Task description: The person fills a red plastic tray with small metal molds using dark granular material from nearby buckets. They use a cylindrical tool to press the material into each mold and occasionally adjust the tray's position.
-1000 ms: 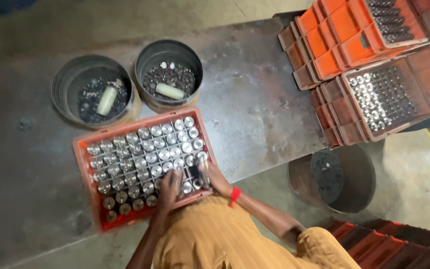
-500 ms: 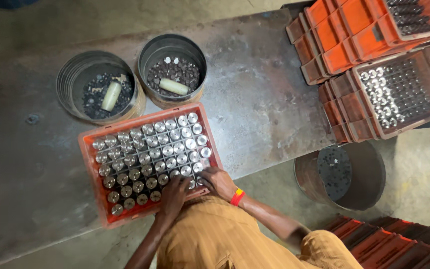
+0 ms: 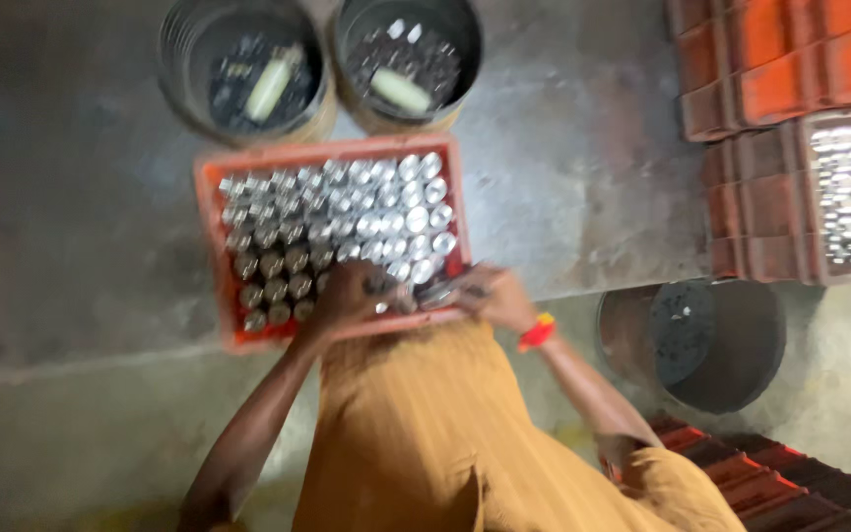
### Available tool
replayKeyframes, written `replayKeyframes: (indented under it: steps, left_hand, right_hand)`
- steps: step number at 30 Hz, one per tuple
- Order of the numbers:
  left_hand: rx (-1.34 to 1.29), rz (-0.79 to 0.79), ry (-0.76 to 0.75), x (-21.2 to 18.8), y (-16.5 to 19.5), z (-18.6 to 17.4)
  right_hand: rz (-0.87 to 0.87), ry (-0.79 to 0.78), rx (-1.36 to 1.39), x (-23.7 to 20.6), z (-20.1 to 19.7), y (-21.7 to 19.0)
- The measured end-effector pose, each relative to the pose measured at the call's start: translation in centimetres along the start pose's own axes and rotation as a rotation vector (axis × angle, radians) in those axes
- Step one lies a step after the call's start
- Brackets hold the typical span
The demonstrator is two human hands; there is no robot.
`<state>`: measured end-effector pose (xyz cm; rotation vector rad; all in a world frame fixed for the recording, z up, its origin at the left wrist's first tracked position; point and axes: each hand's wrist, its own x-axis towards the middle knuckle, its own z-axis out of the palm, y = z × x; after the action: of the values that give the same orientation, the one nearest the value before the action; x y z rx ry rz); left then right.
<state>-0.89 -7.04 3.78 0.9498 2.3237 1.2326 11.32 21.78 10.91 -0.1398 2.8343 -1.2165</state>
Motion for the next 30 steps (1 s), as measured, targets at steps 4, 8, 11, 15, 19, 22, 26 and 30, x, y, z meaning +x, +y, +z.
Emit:
replayKeyframes:
  steps: [4,8,11,15,19,22,26,30]
  left_hand:
    - [-0.870,-0.426,0.132,-0.4,0.9,2.7]
    - [-0.359,-0.399,0.028,-1.6,2.7,3.2]
    - [0.193,-0.278,-0.246,-3.4,3.8,0.7]
    - [0.155,0.081,-0.157,-4.0,4.7,-1.0]
    - [-0.121,0.041,0.013,-2.9,4.9,-0.3]
    - [-0.134,-0.092,0.020,-1.0,5.3,0.2]
    - [0.139,0.003,0.256,5.0,6.9,1.4]
    - [0.375,-0.192,0.195,10.4,7.6,3.2]
  right_hand:
    - [0.438,0.276,1.346,1.0,0.0,-1.4]
    - [0.358,0.056,0.602,0.9,1.8,-4.4]
    - [0.182,-0.078,0.072,0.7,1.9,-5.2]
    - [-0.108,-0.221,-0.122,0.8,1.7,-4.6]
    - [-0.140,-0.079,-0.049,1.2,1.7,-4.0]
    - [0.067,0.068,-0.163,2.0,1.3,-3.5]
    - [0.069,0.195,-0.538,4.0,1.6,-1.9]
    - [0.031,0.259,-0.729,5.4,3.8,-0.1]
